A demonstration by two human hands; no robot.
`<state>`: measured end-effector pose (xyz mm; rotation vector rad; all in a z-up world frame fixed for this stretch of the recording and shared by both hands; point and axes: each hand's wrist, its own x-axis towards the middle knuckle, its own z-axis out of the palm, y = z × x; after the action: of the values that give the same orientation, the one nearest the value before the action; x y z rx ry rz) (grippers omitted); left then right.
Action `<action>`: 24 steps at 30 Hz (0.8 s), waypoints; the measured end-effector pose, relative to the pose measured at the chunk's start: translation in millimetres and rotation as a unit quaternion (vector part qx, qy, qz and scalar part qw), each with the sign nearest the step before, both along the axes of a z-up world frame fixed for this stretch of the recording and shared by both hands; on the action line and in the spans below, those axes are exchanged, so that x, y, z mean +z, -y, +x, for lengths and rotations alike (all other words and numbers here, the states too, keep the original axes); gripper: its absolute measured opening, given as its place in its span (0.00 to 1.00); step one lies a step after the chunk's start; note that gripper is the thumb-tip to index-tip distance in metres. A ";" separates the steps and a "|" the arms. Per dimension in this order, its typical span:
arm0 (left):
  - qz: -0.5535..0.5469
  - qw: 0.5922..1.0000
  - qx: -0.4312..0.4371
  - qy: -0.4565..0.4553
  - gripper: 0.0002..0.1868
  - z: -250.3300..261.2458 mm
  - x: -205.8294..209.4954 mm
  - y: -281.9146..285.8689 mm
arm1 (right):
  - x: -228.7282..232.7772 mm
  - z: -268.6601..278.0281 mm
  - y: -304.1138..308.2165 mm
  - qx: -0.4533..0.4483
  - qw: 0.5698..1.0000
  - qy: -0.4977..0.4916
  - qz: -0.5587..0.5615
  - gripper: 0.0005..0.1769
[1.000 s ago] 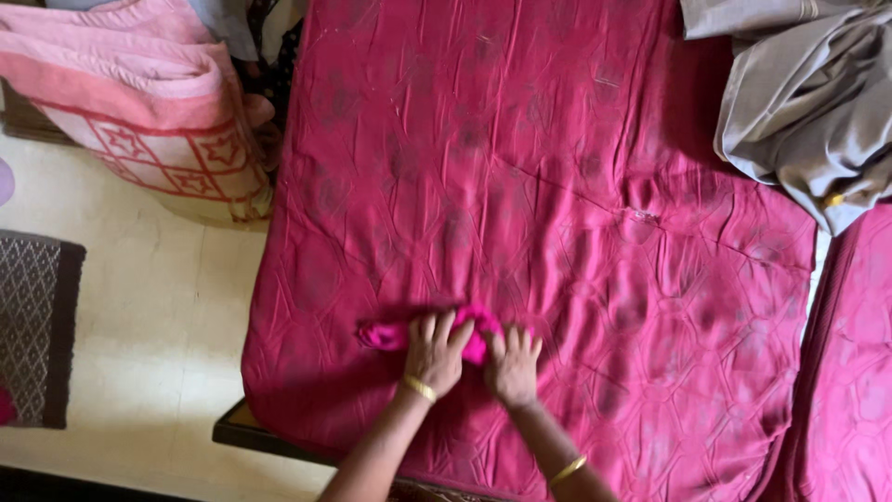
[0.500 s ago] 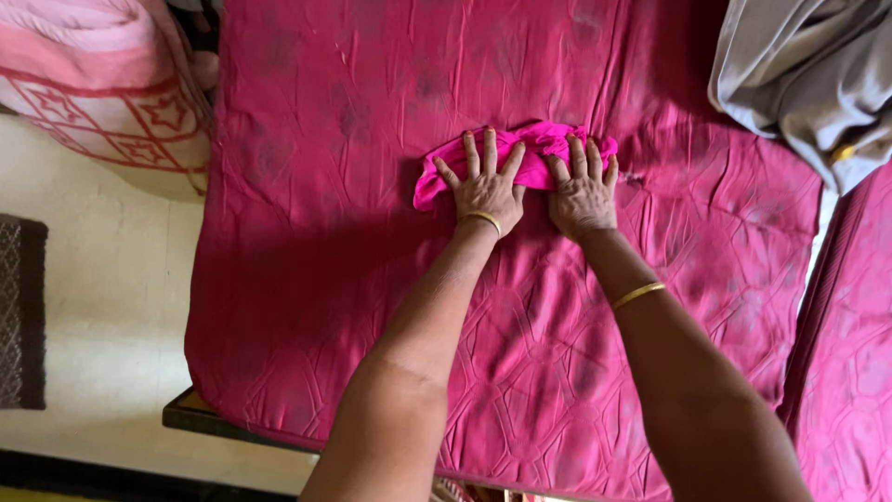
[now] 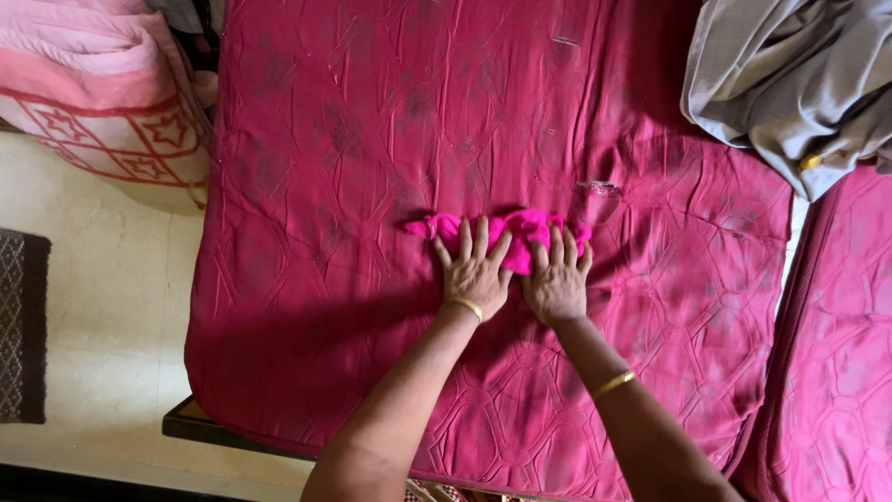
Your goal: The person wipes a red patterned mattress surface with a pink cloth, moving systematically across the area. A gray patterned sheet is pushed aside to access more of the mattress.
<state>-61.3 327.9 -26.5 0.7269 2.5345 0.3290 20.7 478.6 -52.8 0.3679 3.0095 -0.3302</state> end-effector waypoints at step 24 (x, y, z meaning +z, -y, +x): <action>0.229 0.963 -0.026 -0.142 0.30 0.6 -5.5 -89.4 | 4.6 17.9 -138.7 0.072 0.988 -0.045 0.127 0.32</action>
<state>-60.7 417.3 -32.0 1.0768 2.7279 0.8686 38.5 617.3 -48.3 0.1541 3.1505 0.0523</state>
